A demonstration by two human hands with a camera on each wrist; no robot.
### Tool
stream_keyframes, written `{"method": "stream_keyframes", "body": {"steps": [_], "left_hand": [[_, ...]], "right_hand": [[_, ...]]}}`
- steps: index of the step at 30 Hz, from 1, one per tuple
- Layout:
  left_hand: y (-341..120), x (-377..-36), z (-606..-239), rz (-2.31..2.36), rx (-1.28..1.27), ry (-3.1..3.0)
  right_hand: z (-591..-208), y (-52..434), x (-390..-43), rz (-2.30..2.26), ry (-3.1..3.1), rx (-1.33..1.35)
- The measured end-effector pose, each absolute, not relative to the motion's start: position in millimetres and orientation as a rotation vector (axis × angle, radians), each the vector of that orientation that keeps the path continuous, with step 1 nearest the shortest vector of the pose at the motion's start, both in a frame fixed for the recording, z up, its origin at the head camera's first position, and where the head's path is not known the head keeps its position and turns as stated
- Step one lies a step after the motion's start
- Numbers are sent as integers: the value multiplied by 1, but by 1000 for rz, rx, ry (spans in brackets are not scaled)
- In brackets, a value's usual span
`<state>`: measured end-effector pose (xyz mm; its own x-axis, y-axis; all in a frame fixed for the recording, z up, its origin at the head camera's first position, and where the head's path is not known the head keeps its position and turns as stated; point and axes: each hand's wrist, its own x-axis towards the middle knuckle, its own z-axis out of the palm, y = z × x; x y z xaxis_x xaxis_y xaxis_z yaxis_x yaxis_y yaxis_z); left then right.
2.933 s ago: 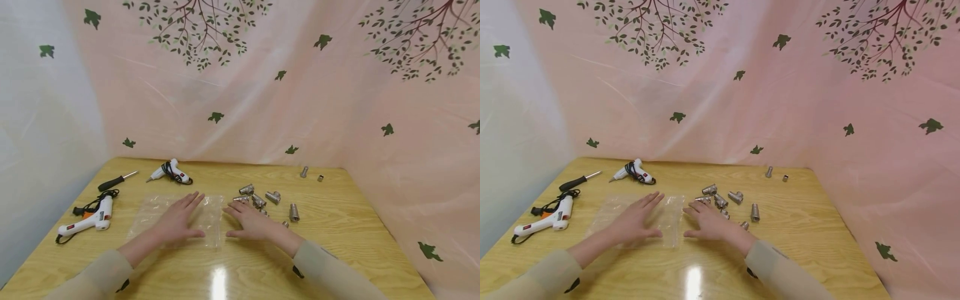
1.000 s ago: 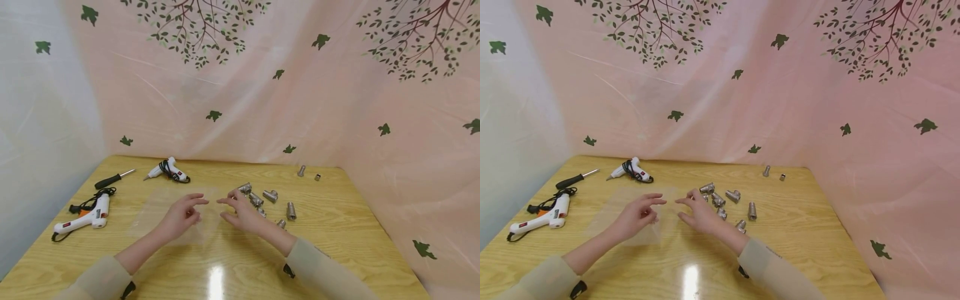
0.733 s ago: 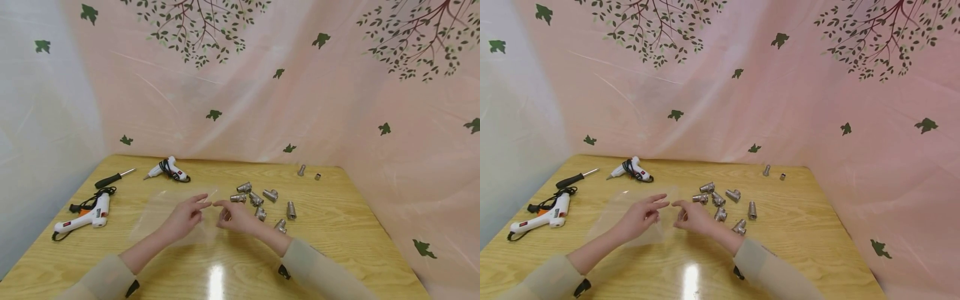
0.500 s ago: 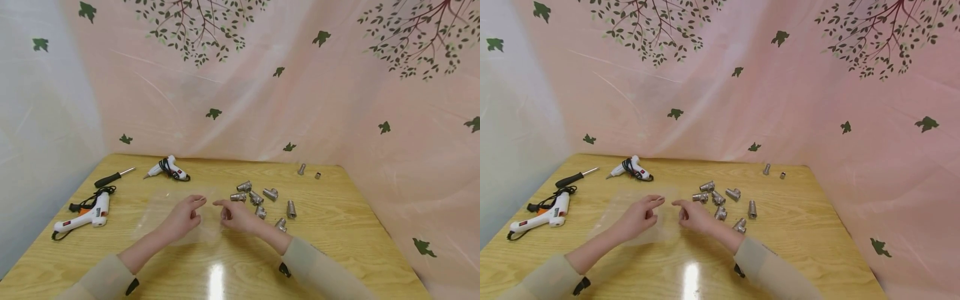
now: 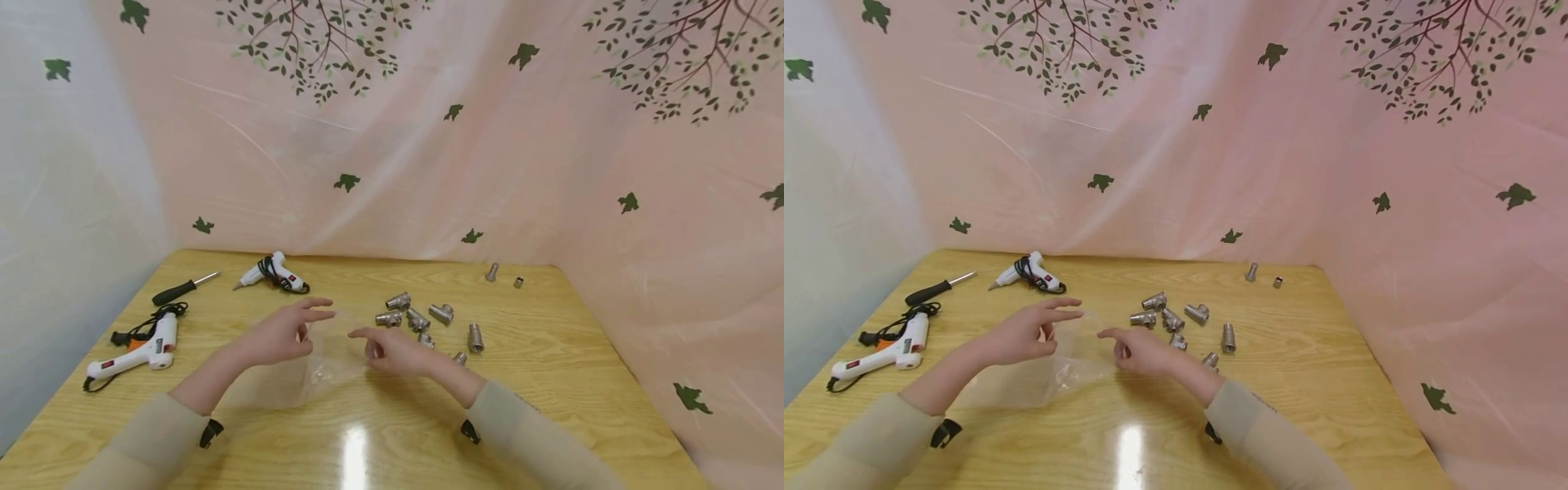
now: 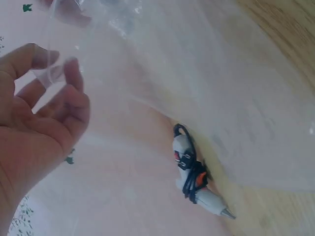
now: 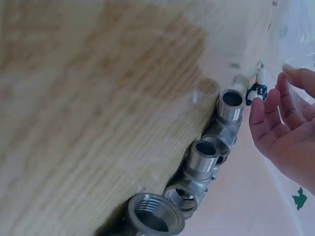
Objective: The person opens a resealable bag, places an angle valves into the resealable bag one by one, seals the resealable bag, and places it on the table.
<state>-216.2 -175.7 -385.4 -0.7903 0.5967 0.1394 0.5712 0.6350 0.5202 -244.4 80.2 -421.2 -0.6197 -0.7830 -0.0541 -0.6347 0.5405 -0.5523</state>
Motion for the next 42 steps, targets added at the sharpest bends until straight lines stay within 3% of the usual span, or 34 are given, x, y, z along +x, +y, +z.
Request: {"method": "stream_keyframes", "body": {"steps": [7, 18, 33, 42], "left_hand": [[-176, -224, -399, 948, 1131, 2609], [-177, -227, -406, 1045, 1039, 2538], [-178, -230, -408, 976, 1047, 2539], [-174, -233, -415, 999, 1042, 2533]], "right_hand": [[-424, 86, -251, -672, 2480, -1242], [-423, 115, -257, -608, 2603, -1401], [-432, 129, -256, -252, 2789, -1146], [-422, 119, -257, -340, 2862, -1215]]}}
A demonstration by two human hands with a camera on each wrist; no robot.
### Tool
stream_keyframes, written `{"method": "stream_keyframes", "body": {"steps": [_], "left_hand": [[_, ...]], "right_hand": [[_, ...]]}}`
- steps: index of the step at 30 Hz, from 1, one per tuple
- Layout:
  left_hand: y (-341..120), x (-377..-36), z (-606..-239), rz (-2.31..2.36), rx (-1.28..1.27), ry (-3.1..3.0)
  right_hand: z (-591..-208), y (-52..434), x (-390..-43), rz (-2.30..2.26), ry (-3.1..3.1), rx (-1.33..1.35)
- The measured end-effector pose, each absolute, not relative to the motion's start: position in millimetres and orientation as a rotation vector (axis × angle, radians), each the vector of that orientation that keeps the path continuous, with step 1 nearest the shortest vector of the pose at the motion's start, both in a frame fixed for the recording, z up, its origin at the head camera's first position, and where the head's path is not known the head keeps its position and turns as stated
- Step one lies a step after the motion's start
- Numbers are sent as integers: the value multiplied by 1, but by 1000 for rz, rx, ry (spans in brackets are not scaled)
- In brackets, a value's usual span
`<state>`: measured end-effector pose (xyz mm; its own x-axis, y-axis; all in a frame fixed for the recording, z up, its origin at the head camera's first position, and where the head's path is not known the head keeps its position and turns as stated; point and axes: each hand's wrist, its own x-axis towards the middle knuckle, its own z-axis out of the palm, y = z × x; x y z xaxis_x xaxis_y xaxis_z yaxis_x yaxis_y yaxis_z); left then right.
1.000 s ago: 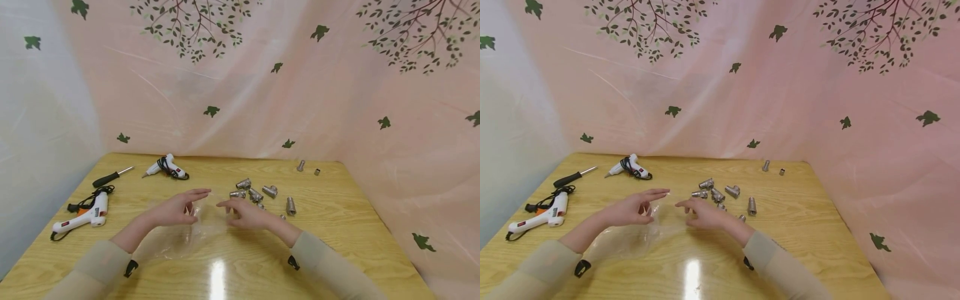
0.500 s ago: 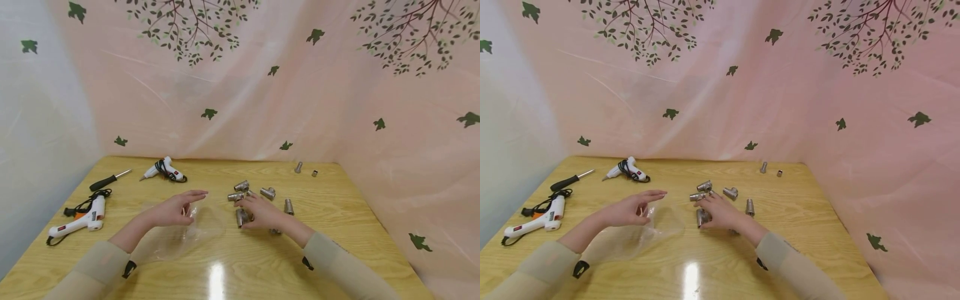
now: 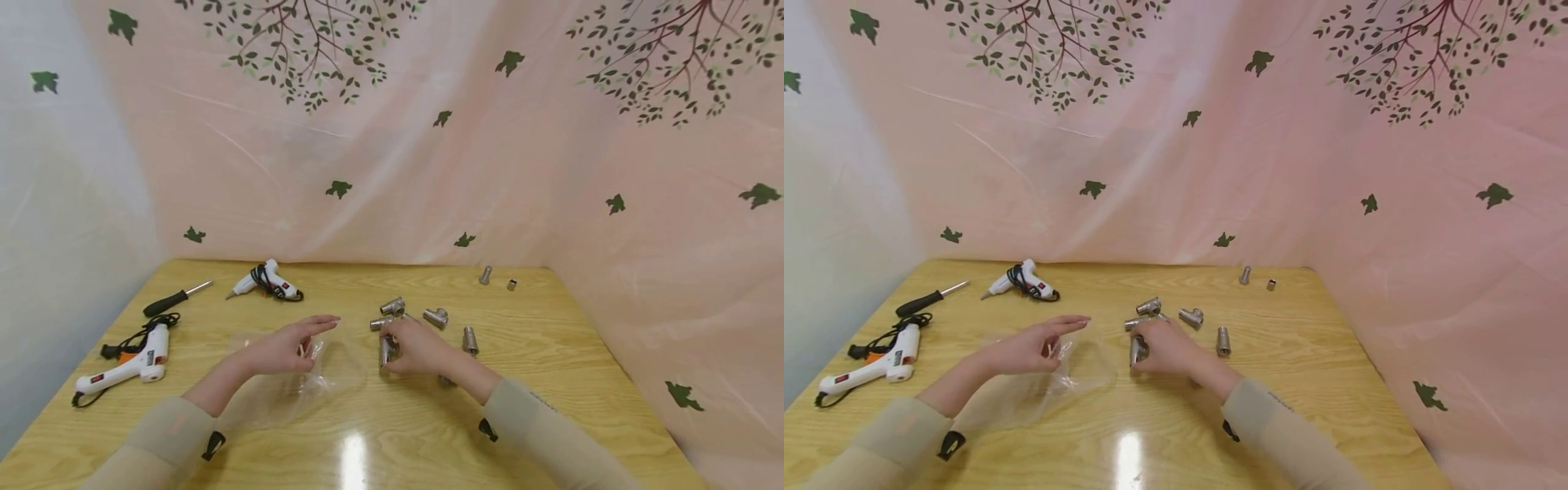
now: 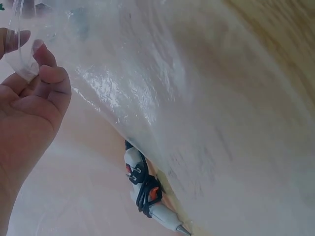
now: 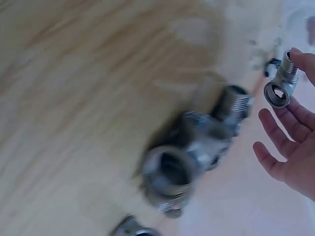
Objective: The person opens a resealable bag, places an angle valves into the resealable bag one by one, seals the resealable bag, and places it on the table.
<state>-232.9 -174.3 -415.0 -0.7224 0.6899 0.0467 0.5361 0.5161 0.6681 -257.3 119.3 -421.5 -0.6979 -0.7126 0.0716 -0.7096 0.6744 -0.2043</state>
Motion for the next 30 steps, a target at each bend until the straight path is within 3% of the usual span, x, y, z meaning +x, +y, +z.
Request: {"method": "stream_keyframes", "body": {"steps": [8, 18, 30], "left_hand": [[-169, -232, -416, 1015, 1011, 2517], [-159, -228, -412, 1057, 1031, 2486], [-162, -231, -416, 1021, 1091, 2519]], "right_hand": [[-404, 94, -244, -528, 2833, -1304], [-421, 61, -242, -453, 2709, -1384], [-431, 56, -239, -408, 2732, -1359]]}}
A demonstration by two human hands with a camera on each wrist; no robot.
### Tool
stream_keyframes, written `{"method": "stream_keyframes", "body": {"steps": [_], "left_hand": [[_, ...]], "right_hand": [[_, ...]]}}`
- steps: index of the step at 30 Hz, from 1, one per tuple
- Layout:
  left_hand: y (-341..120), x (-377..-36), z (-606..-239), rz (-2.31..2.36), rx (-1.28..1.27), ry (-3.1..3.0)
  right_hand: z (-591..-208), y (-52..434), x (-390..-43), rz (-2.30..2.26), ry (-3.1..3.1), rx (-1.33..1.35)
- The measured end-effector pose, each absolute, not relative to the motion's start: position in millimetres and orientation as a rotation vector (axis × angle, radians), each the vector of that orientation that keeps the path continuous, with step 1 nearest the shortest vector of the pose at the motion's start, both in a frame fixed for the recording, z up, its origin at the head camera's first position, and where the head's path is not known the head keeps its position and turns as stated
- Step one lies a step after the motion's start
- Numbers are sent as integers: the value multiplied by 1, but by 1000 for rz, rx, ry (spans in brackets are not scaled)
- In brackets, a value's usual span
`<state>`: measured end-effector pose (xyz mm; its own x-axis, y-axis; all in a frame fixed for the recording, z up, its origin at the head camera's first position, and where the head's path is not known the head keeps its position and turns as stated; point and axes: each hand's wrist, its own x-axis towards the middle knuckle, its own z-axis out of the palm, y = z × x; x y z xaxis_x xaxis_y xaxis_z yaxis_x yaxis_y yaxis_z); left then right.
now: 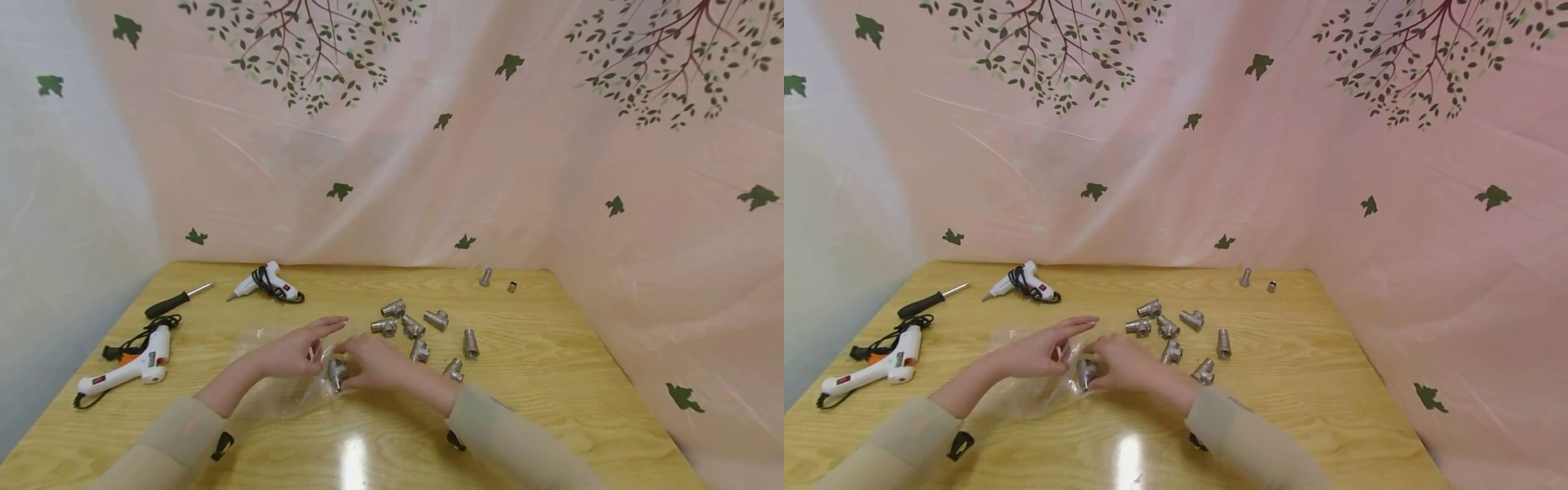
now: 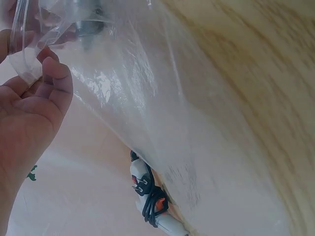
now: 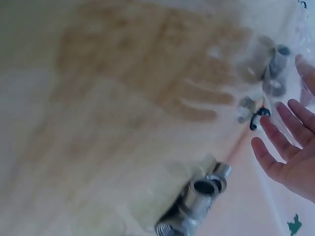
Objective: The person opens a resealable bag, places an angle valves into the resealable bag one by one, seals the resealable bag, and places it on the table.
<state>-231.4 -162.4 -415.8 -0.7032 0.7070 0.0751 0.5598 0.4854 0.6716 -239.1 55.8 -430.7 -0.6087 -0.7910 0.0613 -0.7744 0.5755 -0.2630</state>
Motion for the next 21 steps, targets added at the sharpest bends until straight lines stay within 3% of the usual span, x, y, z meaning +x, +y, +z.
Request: {"method": "stream_keyframes", "body": {"steps": [12, 21], "left_hand": [[-170, -231, -415, 1027, 1058, 2539], [-176, -230, -419, 1016, 1036, 2554]], "right_hand": [[-406, 113, -246, -531, 2660, -1414], [-411, 176, -248, -531, 2655, -1358]]}}
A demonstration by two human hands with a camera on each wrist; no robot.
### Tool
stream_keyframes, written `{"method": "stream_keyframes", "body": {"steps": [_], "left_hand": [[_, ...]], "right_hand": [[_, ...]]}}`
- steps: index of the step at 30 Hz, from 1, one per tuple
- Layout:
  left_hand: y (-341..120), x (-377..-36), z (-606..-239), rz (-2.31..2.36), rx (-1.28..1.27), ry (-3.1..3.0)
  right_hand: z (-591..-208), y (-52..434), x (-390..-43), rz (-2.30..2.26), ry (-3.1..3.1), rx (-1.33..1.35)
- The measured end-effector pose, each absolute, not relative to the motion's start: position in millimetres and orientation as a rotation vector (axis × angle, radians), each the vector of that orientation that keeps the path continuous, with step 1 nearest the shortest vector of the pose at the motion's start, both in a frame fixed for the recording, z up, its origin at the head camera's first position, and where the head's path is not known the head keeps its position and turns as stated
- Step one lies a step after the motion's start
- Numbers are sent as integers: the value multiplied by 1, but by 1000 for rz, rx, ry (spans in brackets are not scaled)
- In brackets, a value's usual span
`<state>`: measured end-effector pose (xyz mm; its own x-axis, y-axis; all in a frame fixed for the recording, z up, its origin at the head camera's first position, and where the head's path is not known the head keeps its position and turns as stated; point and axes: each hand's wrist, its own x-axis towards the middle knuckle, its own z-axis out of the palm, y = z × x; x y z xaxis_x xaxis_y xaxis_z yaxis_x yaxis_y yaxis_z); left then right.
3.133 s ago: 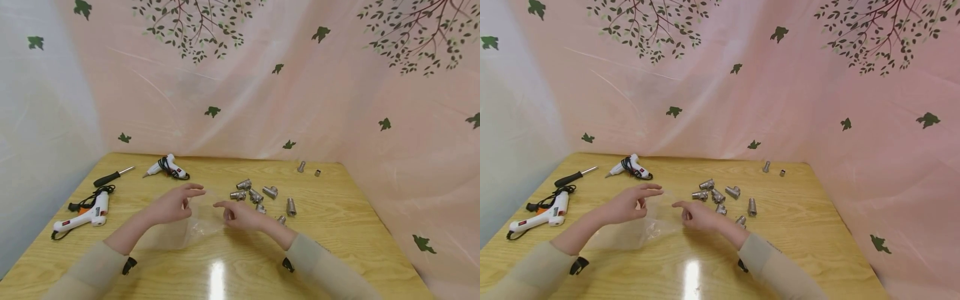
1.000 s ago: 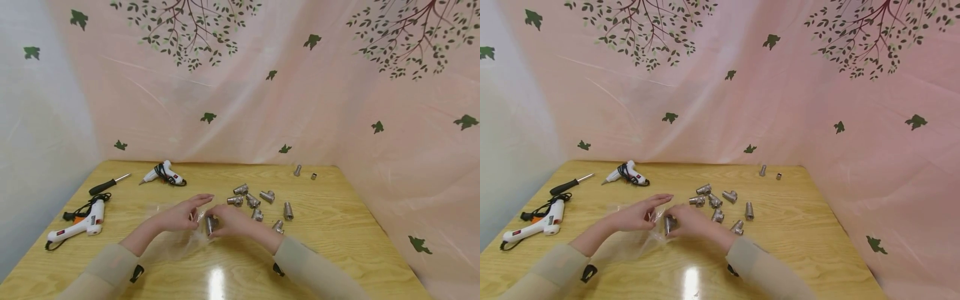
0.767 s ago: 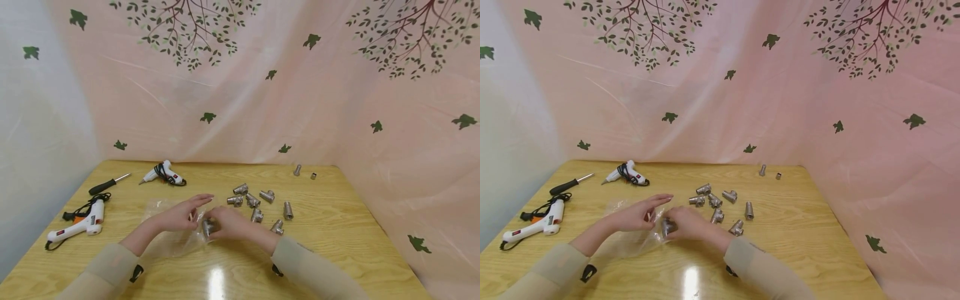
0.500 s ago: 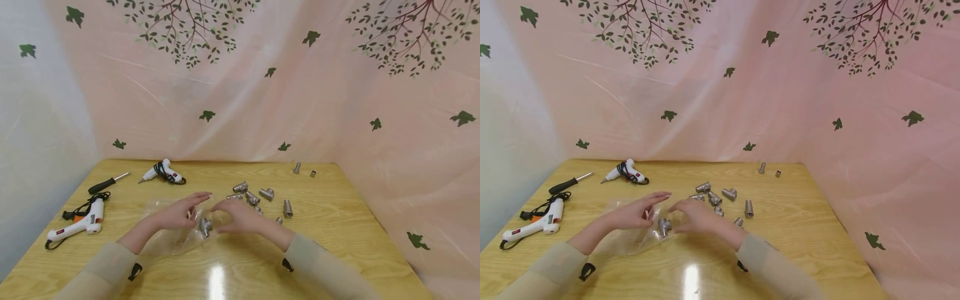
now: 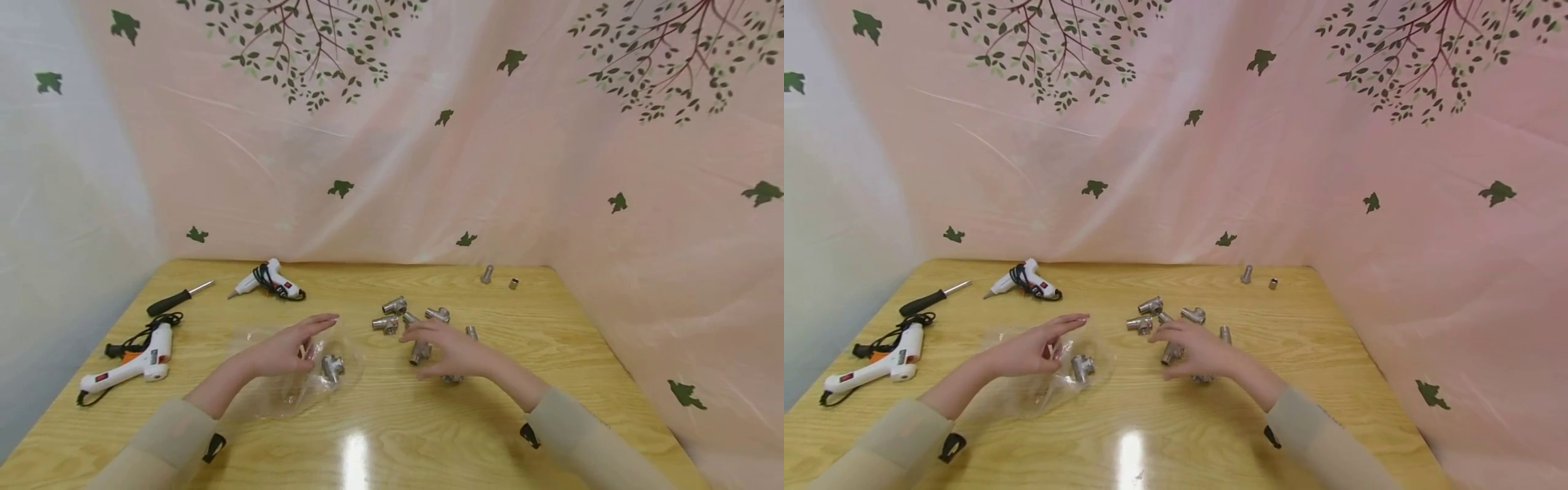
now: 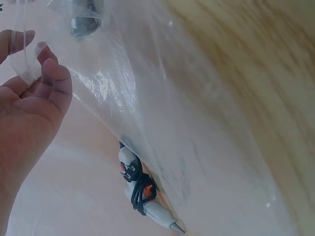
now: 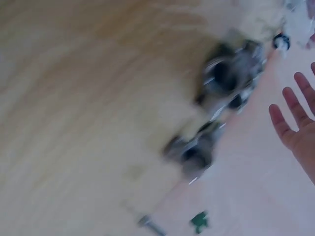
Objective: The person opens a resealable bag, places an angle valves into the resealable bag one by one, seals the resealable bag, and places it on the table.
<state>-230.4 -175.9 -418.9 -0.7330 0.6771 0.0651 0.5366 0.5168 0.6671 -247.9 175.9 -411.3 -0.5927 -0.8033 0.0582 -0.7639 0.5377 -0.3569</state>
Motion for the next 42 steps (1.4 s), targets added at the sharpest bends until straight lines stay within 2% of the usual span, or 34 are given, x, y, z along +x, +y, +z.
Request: {"method": "stream_keyframes", "body": {"steps": [8, 16, 27, 42], "left_hand": [[-181, -231, -420, 1023, 1037, 2542], [-183, -227, -421, 1017, 1016, 2537], [-182, -228, -418, 983, 1035, 2536], [-182, -229, -417, 959, 1057, 2542]], "right_hand": [[-423, 222, -245, -592, 2651, -1277], [-436, 247, -248, -552, 2668, -1489], [-445, 249, -256, -477, 2666, -1619], [-438, 234, -253, -471, 2679, -1552]]}}
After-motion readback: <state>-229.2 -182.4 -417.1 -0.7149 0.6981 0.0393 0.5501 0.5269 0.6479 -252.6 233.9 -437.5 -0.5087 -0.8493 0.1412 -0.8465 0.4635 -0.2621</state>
